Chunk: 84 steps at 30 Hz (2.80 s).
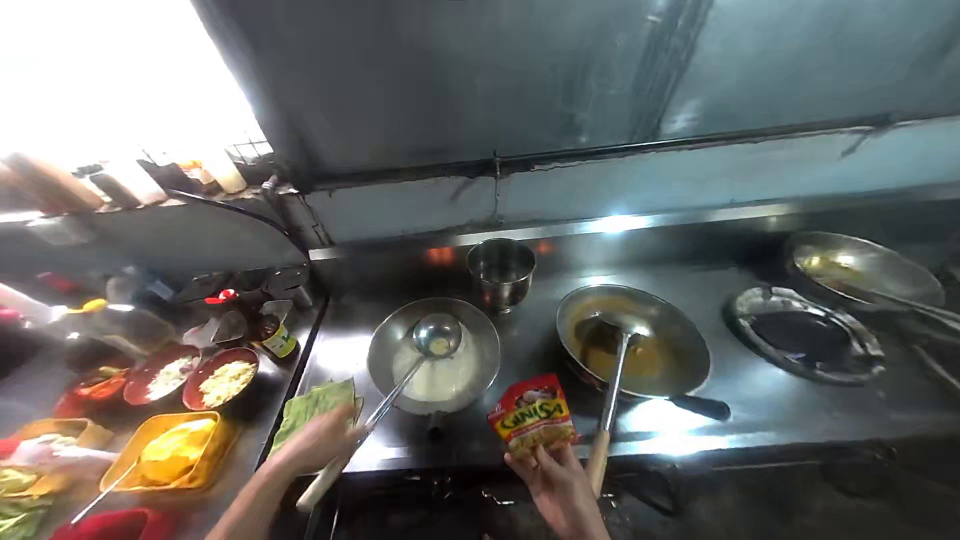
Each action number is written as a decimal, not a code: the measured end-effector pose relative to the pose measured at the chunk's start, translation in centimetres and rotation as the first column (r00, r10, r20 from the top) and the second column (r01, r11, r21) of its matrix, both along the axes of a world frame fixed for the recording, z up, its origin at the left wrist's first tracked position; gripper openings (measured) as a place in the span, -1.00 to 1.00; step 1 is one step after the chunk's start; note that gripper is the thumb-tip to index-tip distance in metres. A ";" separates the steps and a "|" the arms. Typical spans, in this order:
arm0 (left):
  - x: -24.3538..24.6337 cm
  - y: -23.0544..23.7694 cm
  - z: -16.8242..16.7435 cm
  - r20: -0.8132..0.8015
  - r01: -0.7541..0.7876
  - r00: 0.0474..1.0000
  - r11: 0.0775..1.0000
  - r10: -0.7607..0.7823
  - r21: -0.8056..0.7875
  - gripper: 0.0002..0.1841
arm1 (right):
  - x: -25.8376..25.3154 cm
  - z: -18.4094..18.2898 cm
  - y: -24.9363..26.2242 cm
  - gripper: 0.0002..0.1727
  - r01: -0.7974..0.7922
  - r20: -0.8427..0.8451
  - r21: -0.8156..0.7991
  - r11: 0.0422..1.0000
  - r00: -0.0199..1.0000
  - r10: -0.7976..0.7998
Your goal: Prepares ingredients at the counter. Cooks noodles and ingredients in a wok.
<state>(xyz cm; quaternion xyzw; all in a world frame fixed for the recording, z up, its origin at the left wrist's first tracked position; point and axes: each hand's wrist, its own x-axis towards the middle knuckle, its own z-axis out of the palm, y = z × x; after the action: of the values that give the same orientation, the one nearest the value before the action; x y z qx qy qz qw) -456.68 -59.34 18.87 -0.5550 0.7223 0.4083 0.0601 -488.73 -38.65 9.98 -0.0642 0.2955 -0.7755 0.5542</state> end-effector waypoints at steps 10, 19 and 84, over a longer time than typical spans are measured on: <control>1.7 7.9 -4.4 0.174 -0.301 0.938 0.953 0.301 -0.027 -0.55 | -5.4 2.5 -13.9 -0.61 0.179 -0.911 0.093 0.979 0.411 0.011; 2.7 12.0 -3.5 0.242 -0.385 0.876 0.907 0.418 -0.173 -0.58 | -3.5 0.6 -19.0 -0.63 0.273 -0.943 0.332 0.903 0.119 0.311; 26.8 11.2 -8.5 -0.582 -0.840 0.523 0.263 0.622 -0.474 -0.70 | 46.2 -3.4 -16.2 -0.56 -0.883 0.121 0.330 0.335 0.392 0.912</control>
<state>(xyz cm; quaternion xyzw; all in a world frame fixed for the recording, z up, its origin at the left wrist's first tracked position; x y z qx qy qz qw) -429.90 -48.15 10.36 -0.7374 0.4720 0.1461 -0.4605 -442.49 -54.80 6.63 -0.1517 0.3638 -0.2741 0.8772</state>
